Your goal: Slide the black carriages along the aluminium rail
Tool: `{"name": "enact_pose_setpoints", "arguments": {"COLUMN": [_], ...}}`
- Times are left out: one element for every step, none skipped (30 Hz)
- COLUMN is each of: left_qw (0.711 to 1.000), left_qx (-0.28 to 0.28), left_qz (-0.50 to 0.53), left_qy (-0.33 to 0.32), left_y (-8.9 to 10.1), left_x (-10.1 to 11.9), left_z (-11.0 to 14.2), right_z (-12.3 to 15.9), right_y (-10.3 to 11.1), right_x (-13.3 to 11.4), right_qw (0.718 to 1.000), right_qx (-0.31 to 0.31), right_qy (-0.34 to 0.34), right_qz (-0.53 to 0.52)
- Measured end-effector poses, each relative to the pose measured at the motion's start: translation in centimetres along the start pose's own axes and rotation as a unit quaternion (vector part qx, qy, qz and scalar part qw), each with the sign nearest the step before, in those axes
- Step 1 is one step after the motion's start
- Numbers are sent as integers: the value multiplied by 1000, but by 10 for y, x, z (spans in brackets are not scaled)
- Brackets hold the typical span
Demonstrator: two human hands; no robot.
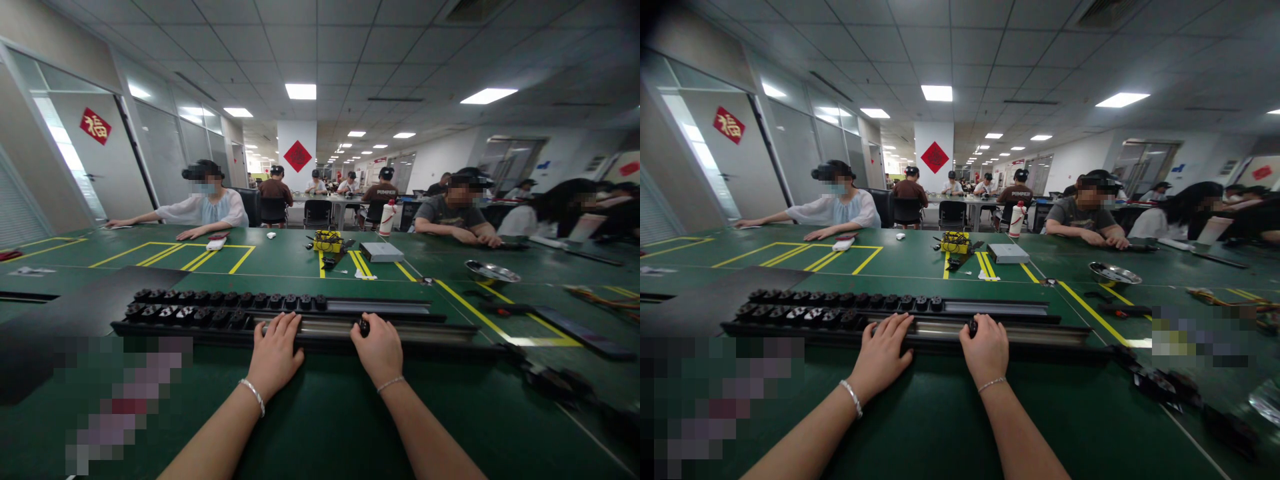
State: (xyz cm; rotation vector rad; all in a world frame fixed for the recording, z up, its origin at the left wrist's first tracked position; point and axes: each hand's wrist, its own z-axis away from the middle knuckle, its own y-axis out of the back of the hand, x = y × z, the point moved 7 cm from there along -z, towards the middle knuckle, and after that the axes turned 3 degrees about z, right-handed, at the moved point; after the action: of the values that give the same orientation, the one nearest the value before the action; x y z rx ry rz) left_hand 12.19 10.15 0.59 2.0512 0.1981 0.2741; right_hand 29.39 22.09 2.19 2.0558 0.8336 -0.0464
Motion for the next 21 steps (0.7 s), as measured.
{"name": "enact_pose_setpoints", "arguments": {"left_qw": [1000, 1000, 1000, 1000, 1000, 1000, 1000, 1000, 1000, 1000, 1000, 1000, 1000, 1000, 1000, 1000, 1000, 1000, 1000, 1000, 1000], "left_qx": [0, 1, 2, 2, 3, 2, 2, 1, 0, -1, -3, -5, -6, -7, -7, -7, -7, -8, -9, -11, -13], "left_qz": [0, 0, 0, 0, -1, -2, -3, -3, -3, -3, -3, -3, -3, -3, -3, -2, -2, -2, -3, -4, -5], "left_qy": [0, 0, 1, 1, 1, 1, 1, 1, 1, 1, 2, 3, 4, 4, 4, 5, 5, 7, 9, 11, 12], "left_y": [0, 0, 0, 0, 1, 1, 0, 0, 0, 0, 0, 0, 1, 1, 1, 2, 2, 2, 2, 2, 2], "left_x": [0, 0, 0, 0, 0, 0, 0, 0, 0, 0, 0, 0, 0, 0, 0, 0, 1, 1, 1, 1, 1], "left_z": [0, 0, 0, 0, 0, 0, 0, 0, 0, 0, 0, 0, 0, 0, 0, 0, 0, 0, 0, 0, 0], "right_z": [0, 0, 0, 0, 0, 0, 0, 0, 0, 0, 0, 1, 1, 1, 1, 1, 1, 1, 1, 0, 0], "right_y": [0, 0, 0, 0, 0, 0, 0, 1, 1, 1, 2, 2, 2, 2, 2, 2, 2, 2, 2, 2, 1], "right_x": [0, 1, 1, 1, 1, 1, 1, 1, 1, 1, 1, 1, 1, 1, 1, 1, 1, 2, 2, 2, 3], "right_qw": [1000, 1000, 1000, 1000, 1000, 1000, 1000, 1000, 1000, 1000, 1000, 1000, 1000, 1000, 1000, 1000, 1000, 1000, 1000, 1000, 1000], "right_qx": [1, 3, 3, 3, 3, 3, 3, 5, 6, 9, 11, 12, 13, 14, 14, 14, 15, 15, 16, 16, 15], "right_qy": [1, 2, 3, 4, 4, 4, 3, 2, 1, -1, -3, -5, -6, -6, -6, -6, -6, -7, -7, -7, -7], "right_qz": [0, 0, 1, 1, 3, 5, 6, 7, 8, 8, 8, 7, 7, 6, 6, 6, 5, 4, 3, 2, 2]}}
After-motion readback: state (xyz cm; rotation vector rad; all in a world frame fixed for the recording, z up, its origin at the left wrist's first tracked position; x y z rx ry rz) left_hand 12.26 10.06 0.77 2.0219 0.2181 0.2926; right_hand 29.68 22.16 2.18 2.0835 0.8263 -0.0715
